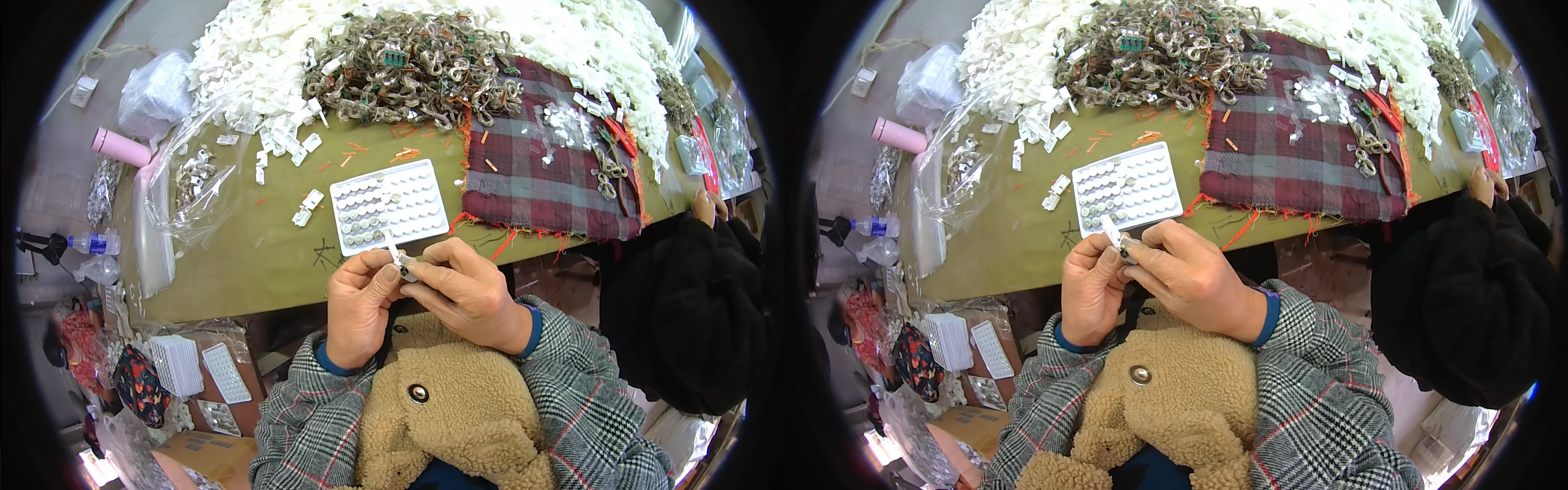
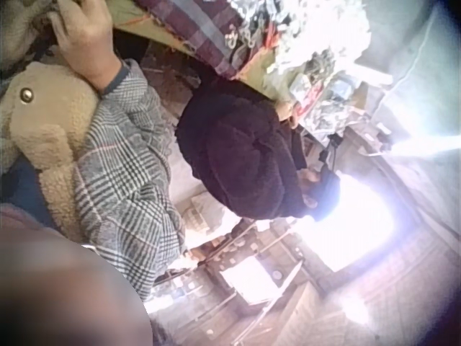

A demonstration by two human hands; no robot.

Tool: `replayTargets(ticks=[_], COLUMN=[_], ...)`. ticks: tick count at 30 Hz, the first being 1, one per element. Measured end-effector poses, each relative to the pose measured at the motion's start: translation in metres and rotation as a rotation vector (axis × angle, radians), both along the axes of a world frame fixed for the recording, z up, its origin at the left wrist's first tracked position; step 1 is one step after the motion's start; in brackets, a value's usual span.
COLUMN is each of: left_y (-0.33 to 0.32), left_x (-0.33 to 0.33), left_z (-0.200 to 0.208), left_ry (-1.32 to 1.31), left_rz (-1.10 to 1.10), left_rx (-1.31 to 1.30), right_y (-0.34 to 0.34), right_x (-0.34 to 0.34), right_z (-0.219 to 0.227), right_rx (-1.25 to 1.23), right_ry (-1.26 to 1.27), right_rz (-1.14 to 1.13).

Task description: The person repeatedly picks small white plastic housings and metal pins from a table, inserts the pins into the housings, and places the assembled units into a white tray. The person handles items one at a time and continues the same cycle throughout the clip.

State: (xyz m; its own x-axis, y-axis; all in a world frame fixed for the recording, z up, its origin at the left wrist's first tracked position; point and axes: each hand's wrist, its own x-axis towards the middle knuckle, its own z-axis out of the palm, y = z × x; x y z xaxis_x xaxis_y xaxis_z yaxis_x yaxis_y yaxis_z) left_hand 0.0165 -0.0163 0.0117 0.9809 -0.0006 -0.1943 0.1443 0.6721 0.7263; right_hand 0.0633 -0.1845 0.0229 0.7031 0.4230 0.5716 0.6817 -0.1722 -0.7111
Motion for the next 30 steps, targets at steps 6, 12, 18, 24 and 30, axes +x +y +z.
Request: replayTargets(ticks=[6,12,18,24,30], left_y=[-0.001,0.005,0.003,0.001,-0.001], left_x=[-0.004,-0.011,-0.014,-0.018,-0.017], left_z=[0.003,0.015,0.019,0.023,0.02], left_ry=[-0.047,-0.205,-0.325,-0.371,-0.475], left_rz=[0.046,0.123,0.11,0.091,0.08], left_rx=[0.169,0.394,0.384,0.533,0.545], right_y=[0.006,-0.002,-0.005,-0.003,-0.007], right_x=[0.006,-0.008,-0.016,-0.016,-0.017], right_z=[-0.004,0.015,0.02,0.02,0.02], right_rx=[-0.007,0.117,0.038,0.038,0.042], right_ry=[-0.18,0.293,0.322,0.197,0.373], right_rz=[0.005,0.077,0.038,-0.01,0.032])
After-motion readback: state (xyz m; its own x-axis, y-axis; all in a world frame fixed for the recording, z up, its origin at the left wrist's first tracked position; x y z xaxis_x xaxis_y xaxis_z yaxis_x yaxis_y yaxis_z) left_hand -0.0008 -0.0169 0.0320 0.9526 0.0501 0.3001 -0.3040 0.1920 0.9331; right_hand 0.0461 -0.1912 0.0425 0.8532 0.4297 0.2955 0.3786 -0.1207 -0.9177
